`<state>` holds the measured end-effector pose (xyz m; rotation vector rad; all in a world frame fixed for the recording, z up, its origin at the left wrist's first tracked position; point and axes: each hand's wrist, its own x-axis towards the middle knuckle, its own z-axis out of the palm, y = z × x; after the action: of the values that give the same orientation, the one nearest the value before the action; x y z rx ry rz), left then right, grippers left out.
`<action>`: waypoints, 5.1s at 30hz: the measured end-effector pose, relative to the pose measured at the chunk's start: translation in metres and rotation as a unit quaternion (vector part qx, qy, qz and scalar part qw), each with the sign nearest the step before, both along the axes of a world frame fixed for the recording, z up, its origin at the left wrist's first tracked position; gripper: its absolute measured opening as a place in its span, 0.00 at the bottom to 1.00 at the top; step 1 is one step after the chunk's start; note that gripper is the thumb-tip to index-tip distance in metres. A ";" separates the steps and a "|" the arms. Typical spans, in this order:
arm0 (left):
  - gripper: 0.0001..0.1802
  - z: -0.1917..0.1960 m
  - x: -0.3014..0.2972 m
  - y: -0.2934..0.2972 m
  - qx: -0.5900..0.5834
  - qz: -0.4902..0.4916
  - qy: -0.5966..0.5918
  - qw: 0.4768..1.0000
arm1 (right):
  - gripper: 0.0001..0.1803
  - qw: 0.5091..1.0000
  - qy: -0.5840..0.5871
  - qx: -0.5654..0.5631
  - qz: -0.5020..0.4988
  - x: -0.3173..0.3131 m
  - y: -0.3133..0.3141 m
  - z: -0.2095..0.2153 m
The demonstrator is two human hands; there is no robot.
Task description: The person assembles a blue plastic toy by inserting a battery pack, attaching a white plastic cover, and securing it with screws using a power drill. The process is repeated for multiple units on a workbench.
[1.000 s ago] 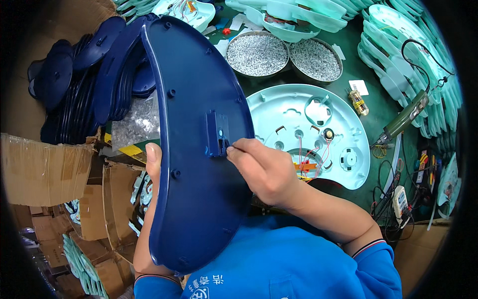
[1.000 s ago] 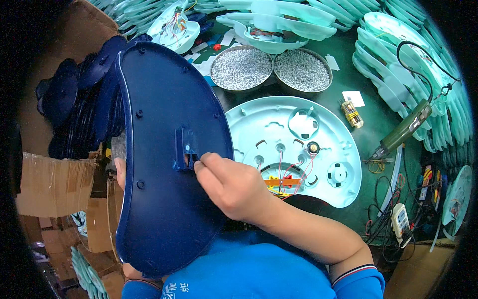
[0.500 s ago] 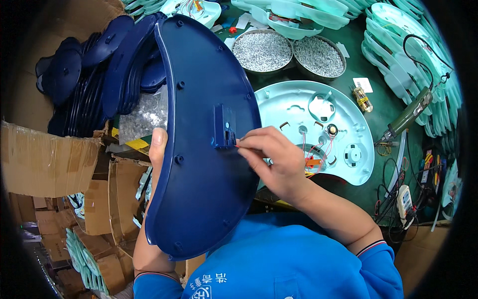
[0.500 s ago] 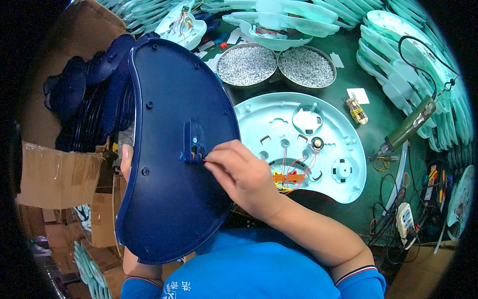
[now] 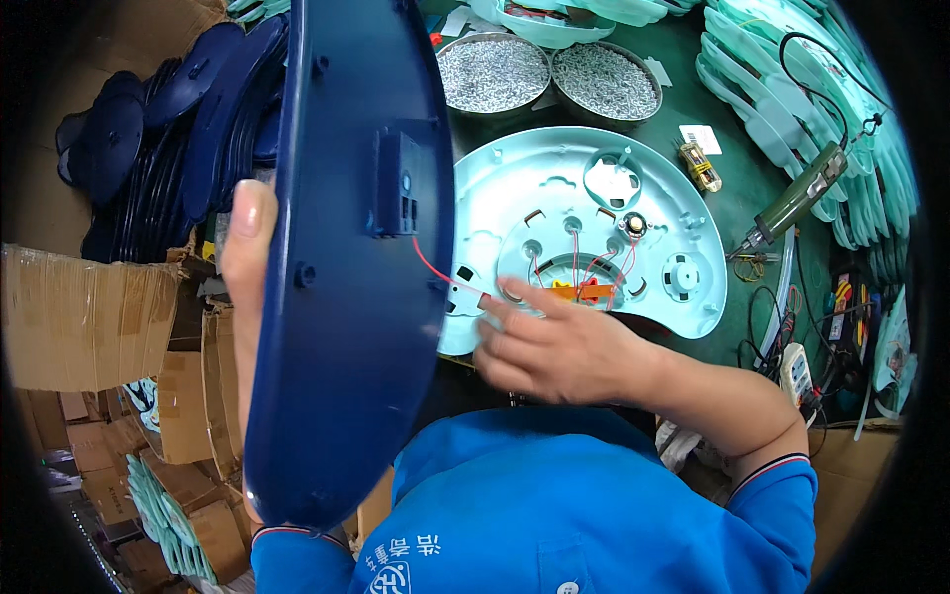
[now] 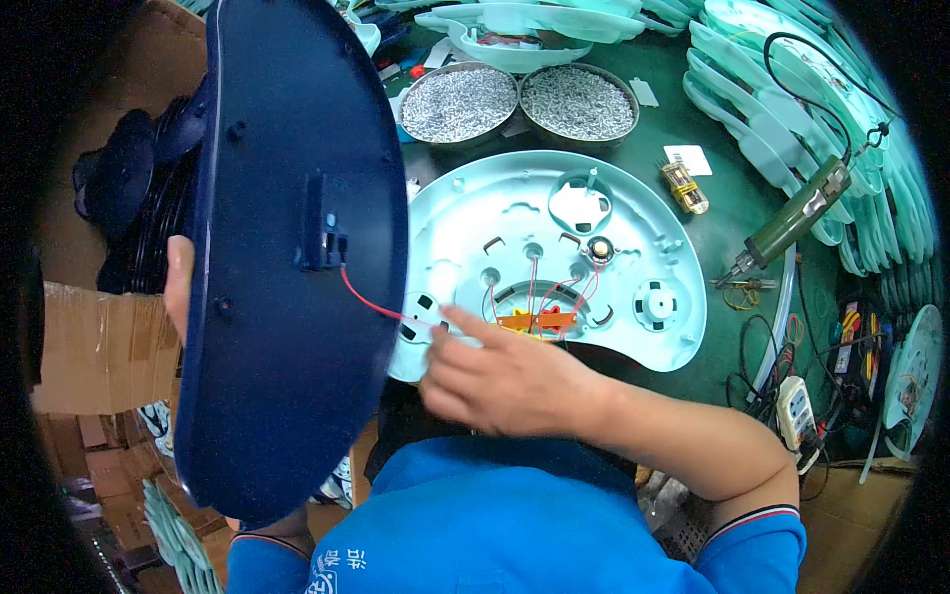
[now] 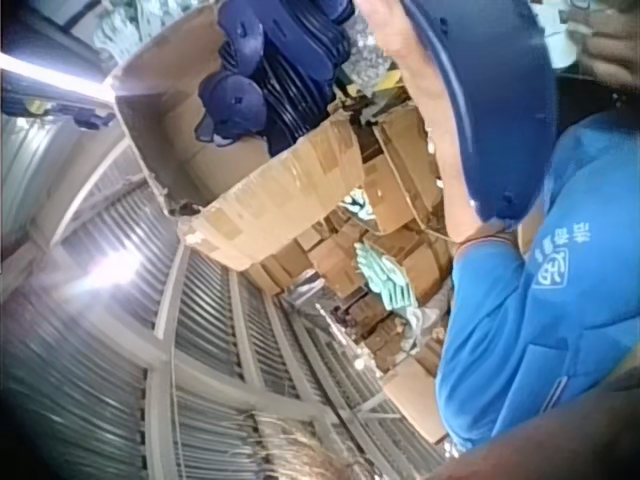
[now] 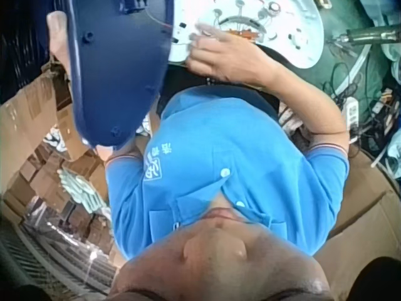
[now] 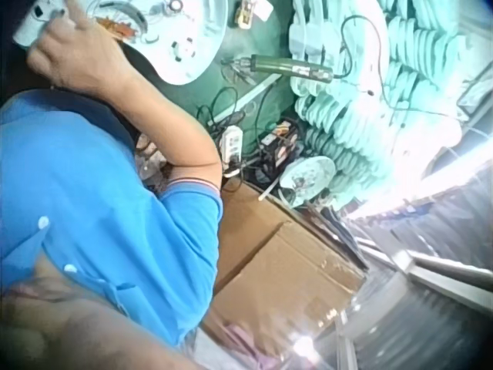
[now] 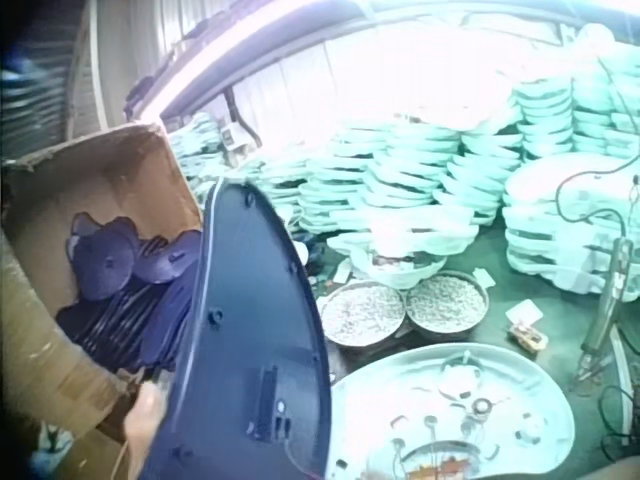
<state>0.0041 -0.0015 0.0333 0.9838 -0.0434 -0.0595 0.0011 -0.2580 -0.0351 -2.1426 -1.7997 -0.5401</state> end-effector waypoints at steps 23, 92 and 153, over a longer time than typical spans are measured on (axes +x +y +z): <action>0.44 0.002 -0.020 -0.027 -0.143 -0.004 0.095 0.985 | 0.27 0.925 0.359 -0.111 0.058 0.009 -0.033 0.047; 0.55 -0.015 -0.037 -0.022 0.058 0.033 0.154 0.986 | 0.16 0.888 0.307 0.324 -0.107 0.030 0.041 0.019; 0.07 -0.011 0.089 -0.098 0.506 0.055 -0.261 0.820 | 0.52 0.317 0.843 0.433 -0.041 0.059 -0.053 0.043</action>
<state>0.0933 -0.0999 0.0225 2.0540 -0.5038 0.3357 0.0604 -0.3111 0.0084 -0.7404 0.0756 0.6060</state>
